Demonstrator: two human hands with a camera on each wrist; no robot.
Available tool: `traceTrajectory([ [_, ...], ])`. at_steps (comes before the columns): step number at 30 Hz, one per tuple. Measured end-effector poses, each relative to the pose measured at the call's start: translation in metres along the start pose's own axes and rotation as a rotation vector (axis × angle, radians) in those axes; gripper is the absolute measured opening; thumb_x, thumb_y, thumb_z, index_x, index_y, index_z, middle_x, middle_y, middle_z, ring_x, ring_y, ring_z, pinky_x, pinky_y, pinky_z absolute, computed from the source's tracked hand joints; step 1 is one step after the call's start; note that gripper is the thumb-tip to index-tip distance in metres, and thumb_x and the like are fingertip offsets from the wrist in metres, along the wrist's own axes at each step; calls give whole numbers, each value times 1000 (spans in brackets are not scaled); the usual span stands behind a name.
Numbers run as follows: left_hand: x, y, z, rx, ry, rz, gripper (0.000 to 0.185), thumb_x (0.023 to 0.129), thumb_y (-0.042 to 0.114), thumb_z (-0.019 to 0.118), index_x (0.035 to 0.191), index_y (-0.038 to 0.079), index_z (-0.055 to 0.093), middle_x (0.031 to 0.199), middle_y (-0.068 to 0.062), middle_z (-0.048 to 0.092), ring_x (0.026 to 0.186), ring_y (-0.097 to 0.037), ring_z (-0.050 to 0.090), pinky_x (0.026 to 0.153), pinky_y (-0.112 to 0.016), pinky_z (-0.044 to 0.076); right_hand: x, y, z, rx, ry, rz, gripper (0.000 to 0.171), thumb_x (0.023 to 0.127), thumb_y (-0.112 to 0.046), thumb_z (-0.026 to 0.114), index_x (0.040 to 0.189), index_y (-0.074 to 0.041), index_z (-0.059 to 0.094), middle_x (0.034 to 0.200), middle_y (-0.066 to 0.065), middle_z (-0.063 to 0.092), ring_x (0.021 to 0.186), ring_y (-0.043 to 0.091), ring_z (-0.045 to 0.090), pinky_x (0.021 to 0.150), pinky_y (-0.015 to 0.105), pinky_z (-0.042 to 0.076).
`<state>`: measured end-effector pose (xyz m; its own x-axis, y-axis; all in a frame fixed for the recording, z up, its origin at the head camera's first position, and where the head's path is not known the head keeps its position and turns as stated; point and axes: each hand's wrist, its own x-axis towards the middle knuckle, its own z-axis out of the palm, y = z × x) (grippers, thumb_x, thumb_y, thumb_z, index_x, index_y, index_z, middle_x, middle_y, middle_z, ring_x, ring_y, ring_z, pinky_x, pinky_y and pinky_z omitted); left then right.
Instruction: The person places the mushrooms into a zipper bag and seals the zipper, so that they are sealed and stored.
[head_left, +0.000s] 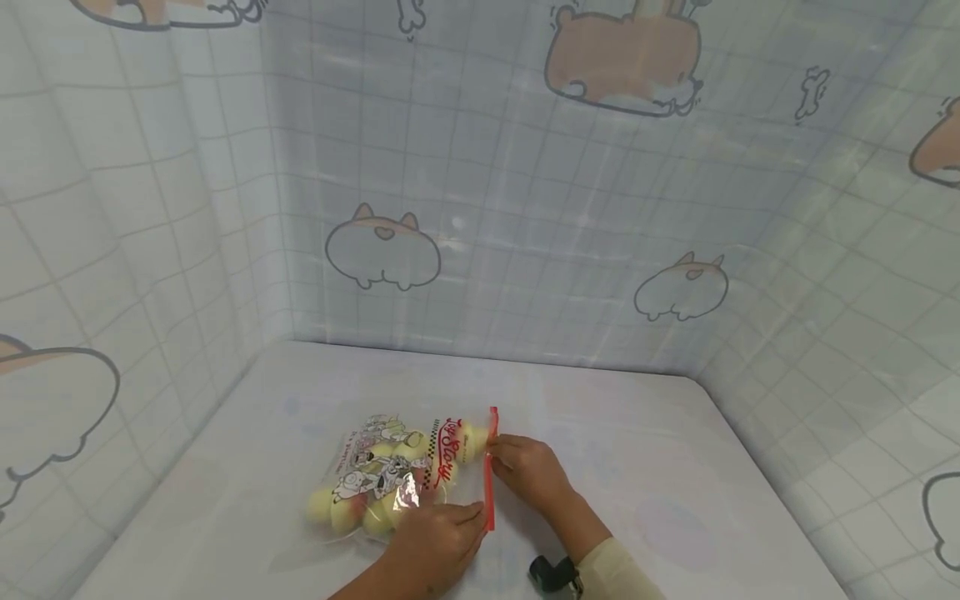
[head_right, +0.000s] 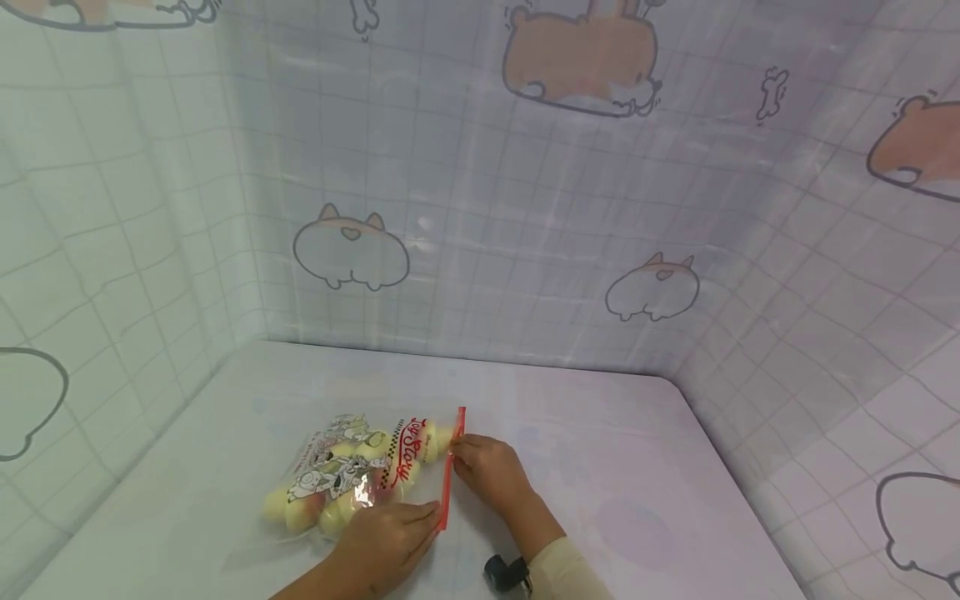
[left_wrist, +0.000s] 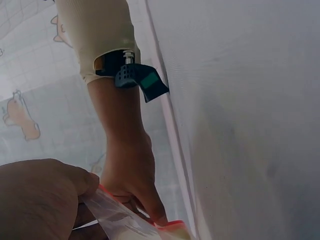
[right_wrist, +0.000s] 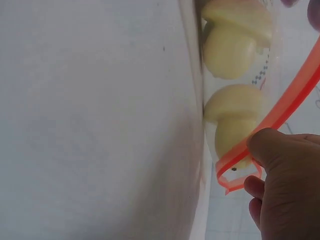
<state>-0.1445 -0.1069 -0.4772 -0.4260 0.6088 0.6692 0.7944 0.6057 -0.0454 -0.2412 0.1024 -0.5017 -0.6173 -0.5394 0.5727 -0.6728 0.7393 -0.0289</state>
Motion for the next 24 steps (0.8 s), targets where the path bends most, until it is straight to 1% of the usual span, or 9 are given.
traceTrajectory([
  [4,1,0,-1,-5,-17,-2,25,78,23,83,101,13,81,98,6,77,80,-4,72,65,-22,58,3,2,3,-11,15,1,24,79,-14,85,102,-14,78,107,-3,74,95,9,71,81,24,58],
  [10,1,0,0,19,31,35,27,73,24,86,97,12,81,95,6,77,76,-4,72,63,-21,57,8,5,7,-31,41,-12,17,79,-14,84,95,-15,79,95,-6,70,84,6,64,75,19,56],
  [13,0,-2,0,28,45,62,27,71,24,87,95,13,81,94,5,77,76,-5,72,63,-21,57,11,8,9,-56,35,-15,15,79,-14,84,93,-16,79,91,-8,70,81,5,64,74,18,56],
  [18,0,-3,-1,26,39,106,25,72,24,87,94,15,81,96,4,77,77,-4,72,63,-19,56,16,15,14,-76,12,3,16,79,-13,84,93,-16,78,89,-8,70,80,5,64,73,18,56],
  [22,2,-2,-3,13,30,119,27,71,24,89,95,16,81,97,4,77,79,-2,71,62,-18,56,19,21,16,-90,-3,11,16,79,-13,84,94,-16,79,89,-8,70,80,5,65,73,18,56],
  [24,3,-3,-4,16,36,123,26,71,23,88,95,16,81,96,5,77,78,-2,71,62,-18,56,22,23,17,-91,-1,11,17,79,-12,84,94,-16,79,88,-7,71,79,6,65,73,19,56],
])
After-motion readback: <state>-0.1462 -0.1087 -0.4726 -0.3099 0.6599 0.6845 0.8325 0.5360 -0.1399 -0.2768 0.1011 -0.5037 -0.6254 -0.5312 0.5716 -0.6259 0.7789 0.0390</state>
